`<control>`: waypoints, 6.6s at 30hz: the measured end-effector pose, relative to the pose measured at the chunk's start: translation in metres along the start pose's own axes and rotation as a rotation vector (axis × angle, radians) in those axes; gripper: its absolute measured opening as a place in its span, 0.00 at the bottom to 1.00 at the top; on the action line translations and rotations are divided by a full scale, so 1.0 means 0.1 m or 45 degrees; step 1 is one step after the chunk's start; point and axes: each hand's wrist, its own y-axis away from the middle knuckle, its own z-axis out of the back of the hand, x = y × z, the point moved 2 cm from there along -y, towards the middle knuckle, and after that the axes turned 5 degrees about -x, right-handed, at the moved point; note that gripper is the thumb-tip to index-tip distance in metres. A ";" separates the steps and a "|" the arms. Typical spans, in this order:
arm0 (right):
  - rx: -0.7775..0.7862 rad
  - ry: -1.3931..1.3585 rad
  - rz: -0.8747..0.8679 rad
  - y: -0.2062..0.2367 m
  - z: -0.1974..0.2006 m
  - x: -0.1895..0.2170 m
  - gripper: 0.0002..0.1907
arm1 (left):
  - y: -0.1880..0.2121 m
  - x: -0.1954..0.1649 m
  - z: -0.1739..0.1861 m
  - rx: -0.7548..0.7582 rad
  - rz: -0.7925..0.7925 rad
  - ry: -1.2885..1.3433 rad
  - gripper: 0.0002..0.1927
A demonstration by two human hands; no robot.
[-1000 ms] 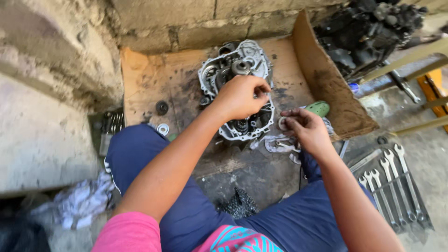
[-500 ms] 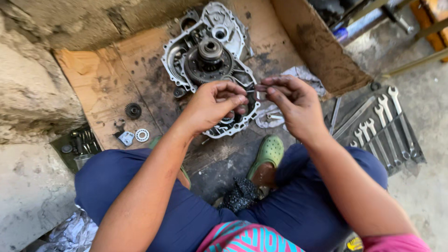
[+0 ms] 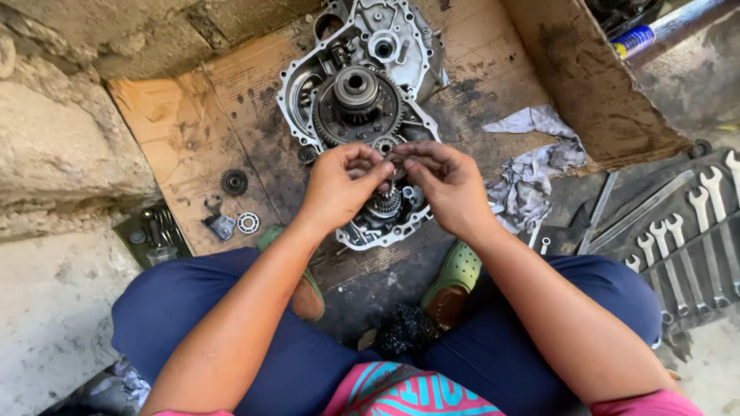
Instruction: The person sits on the floor and assembles internal gears and bearings into an open engine casing. They place and adjust multiple gears and bearings by hand, occasionally removing and repositioning parts to fit them correctly within the casing.
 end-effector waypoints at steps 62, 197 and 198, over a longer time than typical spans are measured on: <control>-0.623 -0.119 0.143 -0.20 -0.60 -1.56 0.16 | 0.32 2.36 3.33 -0.989 0.815 -1.526 0.13; 0.173 -0.344 -0.113 -0.48 -0.22 -1.16 0.10 | 0.32 1.39 0.01 -1.115 0.256 -1.107 0.24; 0.168 -0.425 -0.075 -0.45 -0.22 -1.15 0.14 | 0.32 1.39 0.01 -1.099 0.283 -1.111 0.24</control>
